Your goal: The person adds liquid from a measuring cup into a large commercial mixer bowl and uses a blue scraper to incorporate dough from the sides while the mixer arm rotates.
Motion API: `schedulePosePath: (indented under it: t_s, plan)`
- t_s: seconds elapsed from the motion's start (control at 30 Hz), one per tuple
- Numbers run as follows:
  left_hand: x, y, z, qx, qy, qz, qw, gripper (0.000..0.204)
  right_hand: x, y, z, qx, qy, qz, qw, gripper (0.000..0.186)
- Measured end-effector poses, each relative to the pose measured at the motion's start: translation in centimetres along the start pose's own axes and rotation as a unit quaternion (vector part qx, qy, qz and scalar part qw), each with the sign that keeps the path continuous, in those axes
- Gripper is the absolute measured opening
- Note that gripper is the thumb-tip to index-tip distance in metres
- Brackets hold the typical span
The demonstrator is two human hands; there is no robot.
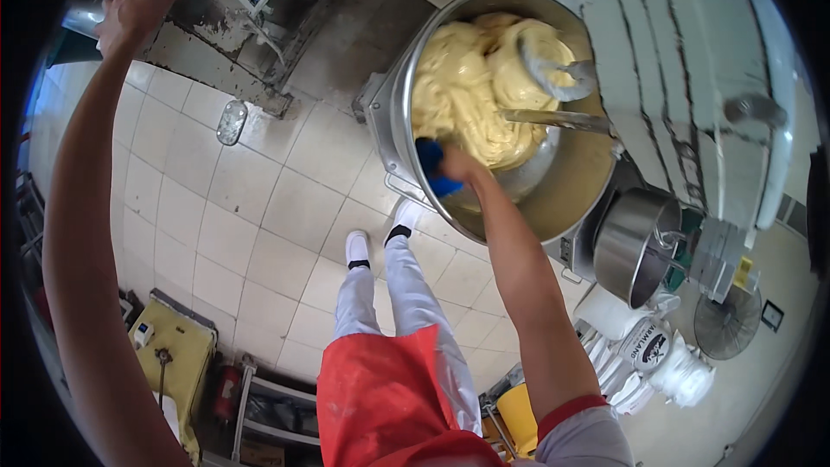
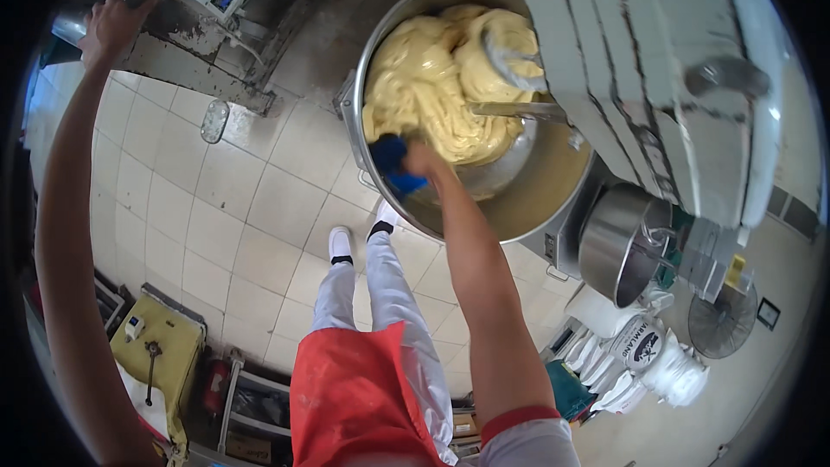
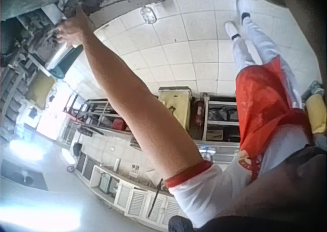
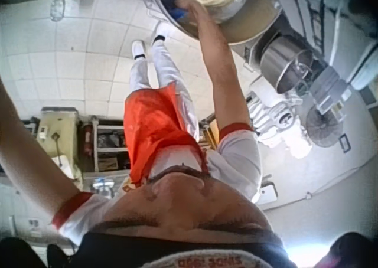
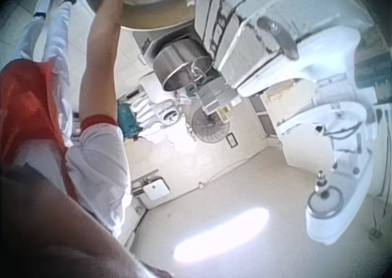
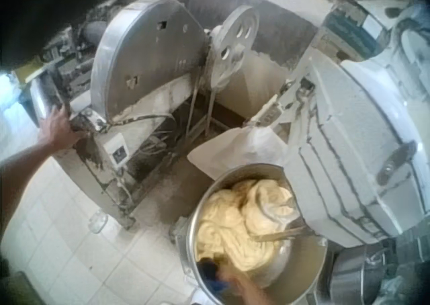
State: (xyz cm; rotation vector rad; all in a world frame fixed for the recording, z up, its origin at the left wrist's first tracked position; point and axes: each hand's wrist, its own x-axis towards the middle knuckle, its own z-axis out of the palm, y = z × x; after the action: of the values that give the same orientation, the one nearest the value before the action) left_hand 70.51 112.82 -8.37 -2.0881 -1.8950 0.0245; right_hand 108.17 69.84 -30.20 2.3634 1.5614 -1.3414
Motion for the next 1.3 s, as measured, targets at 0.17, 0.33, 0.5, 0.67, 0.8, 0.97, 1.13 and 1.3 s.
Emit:
schedulePosePath:
  t_s: [0.17,0.33,0.5,0.67,0.8,0.97,1.13,1.3]
  plan:
    - [-1.4,-2.0,-0.6,0.010,-0.022,-0.022,0.999,0.077,-11.8,-1.8,-3.8,-0.052,-0.108,0.011,0.993,0.026]
    - [-1.5,-1.2,-1.9,-0.023,-0.024,-0.013,0.999,0.075,-15.2,-4.3,-3.4,0.273,0.038,-0.048,0.960,0.019]
    - [-1.2,-1.2,-1.0,-0.008,-0.019,-0.016,1.000,0.075,-3.2,-6.8,2.5,0.026,0.189,-0.066,0.979,0.016]
    - [-1.3,-1.0,-0.9,0.018,-0.014,-0.034,0.999,0.080,6.4,-7.8,5.4,-0.023,0.309,-0.039,0.950,0.019]
    - [-0.9,-0.5,-1.1,0.016,0.017,-0.023,0.999,0.083,14.4,-4.6,3.2,0.008,0.214,-0.004,0.977,0.027]
    - [-1.1,-1.2,-0.6,0.019,-0.003,-0.030,0.999,0.085,19.4,-6.1,1.7,0.021,0.161,0.042,0.986,0.034]
    - [-1.0,-0.7,-0.7,0.026,0.013,-0.018,0.999,0.087,21.0,-3.1,-2.5,0.056,0.118,0.053,0.990,0.037]
    - [0.7,-3.4,2.1,0.039,0.036,-0.001,0.999,0.092,18.6,-4.9,-0.5,0.034,0.083,0.054,0.994,0.041]
